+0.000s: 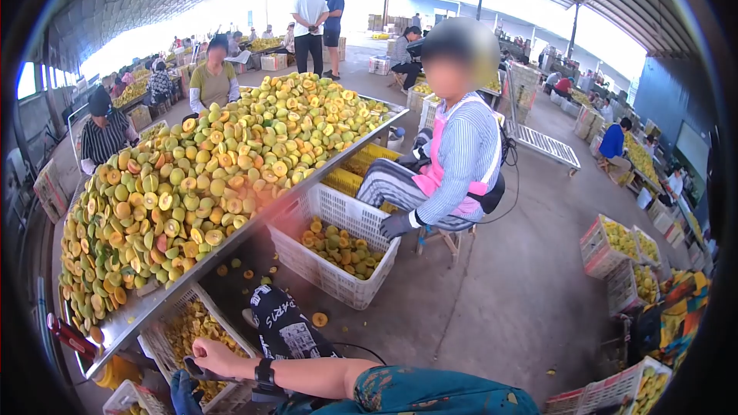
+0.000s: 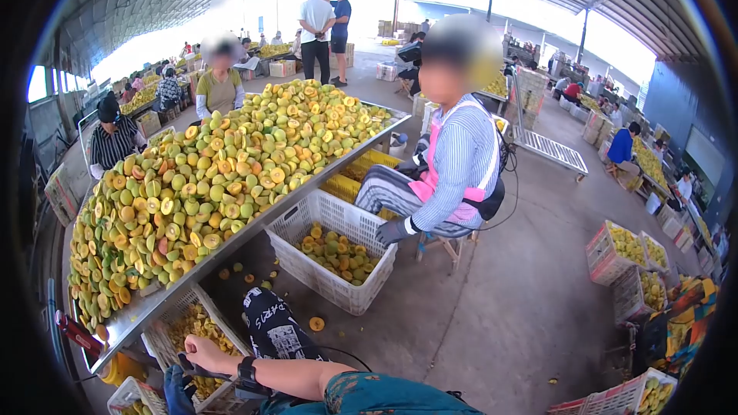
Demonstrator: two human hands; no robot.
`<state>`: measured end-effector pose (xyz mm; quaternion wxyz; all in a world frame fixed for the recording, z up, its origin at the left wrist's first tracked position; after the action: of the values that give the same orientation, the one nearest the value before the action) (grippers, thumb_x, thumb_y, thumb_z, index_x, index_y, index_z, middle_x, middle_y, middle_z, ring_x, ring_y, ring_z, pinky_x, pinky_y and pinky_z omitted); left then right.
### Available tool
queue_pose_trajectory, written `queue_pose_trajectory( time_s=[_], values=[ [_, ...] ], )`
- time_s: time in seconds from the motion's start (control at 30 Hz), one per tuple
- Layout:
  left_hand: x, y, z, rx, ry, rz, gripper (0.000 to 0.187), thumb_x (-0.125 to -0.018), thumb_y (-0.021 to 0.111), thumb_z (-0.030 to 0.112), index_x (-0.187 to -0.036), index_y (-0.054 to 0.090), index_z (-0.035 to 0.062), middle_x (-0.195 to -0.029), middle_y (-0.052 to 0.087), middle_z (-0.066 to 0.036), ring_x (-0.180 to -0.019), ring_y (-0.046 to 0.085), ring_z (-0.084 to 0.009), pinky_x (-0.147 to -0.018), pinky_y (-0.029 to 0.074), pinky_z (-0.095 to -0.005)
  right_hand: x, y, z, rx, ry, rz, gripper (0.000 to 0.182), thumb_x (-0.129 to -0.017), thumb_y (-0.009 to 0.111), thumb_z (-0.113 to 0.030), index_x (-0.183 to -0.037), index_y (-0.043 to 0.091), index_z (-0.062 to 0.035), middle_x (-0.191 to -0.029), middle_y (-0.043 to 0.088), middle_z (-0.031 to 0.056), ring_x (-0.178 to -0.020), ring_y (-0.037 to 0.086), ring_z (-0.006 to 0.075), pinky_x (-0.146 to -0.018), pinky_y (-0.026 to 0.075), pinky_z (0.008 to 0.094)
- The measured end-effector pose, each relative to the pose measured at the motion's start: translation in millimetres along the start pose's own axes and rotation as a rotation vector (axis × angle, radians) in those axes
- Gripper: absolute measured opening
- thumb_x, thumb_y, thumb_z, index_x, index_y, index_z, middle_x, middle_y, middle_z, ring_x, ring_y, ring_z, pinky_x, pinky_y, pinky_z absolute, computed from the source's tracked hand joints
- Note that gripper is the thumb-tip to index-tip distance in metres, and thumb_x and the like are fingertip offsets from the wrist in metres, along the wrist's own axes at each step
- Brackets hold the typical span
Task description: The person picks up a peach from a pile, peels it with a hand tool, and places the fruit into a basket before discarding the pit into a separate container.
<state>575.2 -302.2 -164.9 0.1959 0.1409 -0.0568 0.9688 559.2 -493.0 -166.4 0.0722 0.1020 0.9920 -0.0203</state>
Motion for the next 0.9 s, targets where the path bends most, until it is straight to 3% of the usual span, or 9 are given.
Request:
queue_pose_trajectory(
  time_s=[0.3,0.53,0.57,0.7,0.77,0.8,0.87,0.9],
  values=[
    [-6,-2,-7,-0.091,0.066,-0.008,0.043,-0.093,0.047,0.007,-0.135,0.047,0.0001,-0.137,0.045,-0.016,-0.121,0.049,-0.0266,-0.099,0.043,-0.0343,-2,7,2,-0.022,-0.033,0.015,0.014,-0.076,0.064,-0.006,-0.081,0.052,-0.0018,-0.072,0.055,0.0102,-0.069,0.055,0.0221,-0.064,0.043,0.0345],
    [12,-18,-19,-0.470,0.381,-0.013,0.041,-0.093,0.047,0.008,-0.134,0.048,0.0001,-0.136,0.046,-0.015,-0.118,0.051,-0.0258,-0.099,0.043,-0.0331,-1,12,7,-0.027,-0.031,0.016,0.015,-0.076,0.065,-0.007,-0.082,0.052,-0.0023,-0.072,0.055,0.0103,-0.068,0.055,0.0222,-0.063,0.043,0.0344],
    [18,-7,-3,-0.333,0.313,-0.046,0.037,-0.096,0.043,0.009,-0.131,0.051,0.0002,-0.132,0.049,-0.014,-0.113,0.054,-0.0251,-0.098,0.042,-0.0313,-2,13,8,-0.025,-0.019,0.002,0.016,-0.077,0.066,-0.008,-0.083,0.052,-0.0032,-0.073,0.056,0.0099,-0.069,0.054,0.0212,-0.064,0.043,0.0340],
    [6,7,9,-0.321,0.145,-0.024,0.037,-0.097,0.043,0.011,-0.131,0.051,0.0008,-0.127,0.054,-0.013,-0.110,0.055,-0.0222,-0.096,0.044,-0.0317,-3,15,17,-0.018,-0.006,0.007,0.015,-0.077,0.066,-0.008,-0.083,0.053,-0.0032,-0.073,0.056,0.0096,-0.069,0.054,0.0209,-0.064,0.043,0.0337],
    [-26,-7,-30,0.075,-0.094,0.021,0.031,-0.096,0.051,0.041,-0.113,0.058,0.0164,-0.088,0.057,0.002,-0.071,0.052,-0.0096,-0.064,0.042,-0.0253,-3,14,18,-0.043,-0.011,0.006,0.015,-0.077,0.066,-0.008,-0.083,0.053,-0.0030,-0.073,0.056,0.0092,-0.069,0.055,0.0207,-0.064,0.043,0.0335],
    [-16,4,-11,0.072,-0.095,0.018,0.031,-0.096,0.051,0.041,-0.113,0.058,0.0164,-0.088,0.057,0.002,-0.071,0.052,-0.0096,-0.064,0.042,-0.0253,-4,14,19,-0.043,-0.010,0.010,0.015,-0.077,0.066,-0.008,-0.083,0.053,-0.0030,-0.073,0.056,0.0092,-0.069,0.055,0.0207,-0.064,0.043,0.0335],
    [6,23,22,0.113,-0.159,-0.007,0.035,-0.098,0.043,0.014,-0.129,0.053,0.0010,-0.121,0.058,-0.012,-0.108,0.056,-0.0203,-0.093,0.045,-0.0308,-8,12,18,-0.021,-0.024,0.035,0.015,-0.077,0.066,-0.008,-0.083,0.053,-0.0030,-0.073,0.056,0.0089,-0.069,0.055,0.0200,-0.064,0.043,0.0333],
    [-1,15,13,0.116,-0.153,-0.007,0.035,-0.098,0.043,0.014,-0.129,0.053,0.0010,-0.121,0.058,-0.012,-0.108,0.056,-0.0203,-0.093,0.045,-0.0308,-9,11,17,-0.017,-0.030,0.033,0.015,-0.077,0.066,-0.008,-0.083,0.053,-0.0030,-0.073,0.056,0.0089,-0.069,0.055,0.0200,-0.064,0.043,0.0333]
  ],
)
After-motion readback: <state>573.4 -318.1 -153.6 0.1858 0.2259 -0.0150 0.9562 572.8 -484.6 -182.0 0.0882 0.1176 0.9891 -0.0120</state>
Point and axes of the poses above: each hand's wrist, its own x-axis away from the middle knuckle, its own y-axis out of the palm, z = x × y, the point moved 4 cm from there along -x, towards the middle knuckle
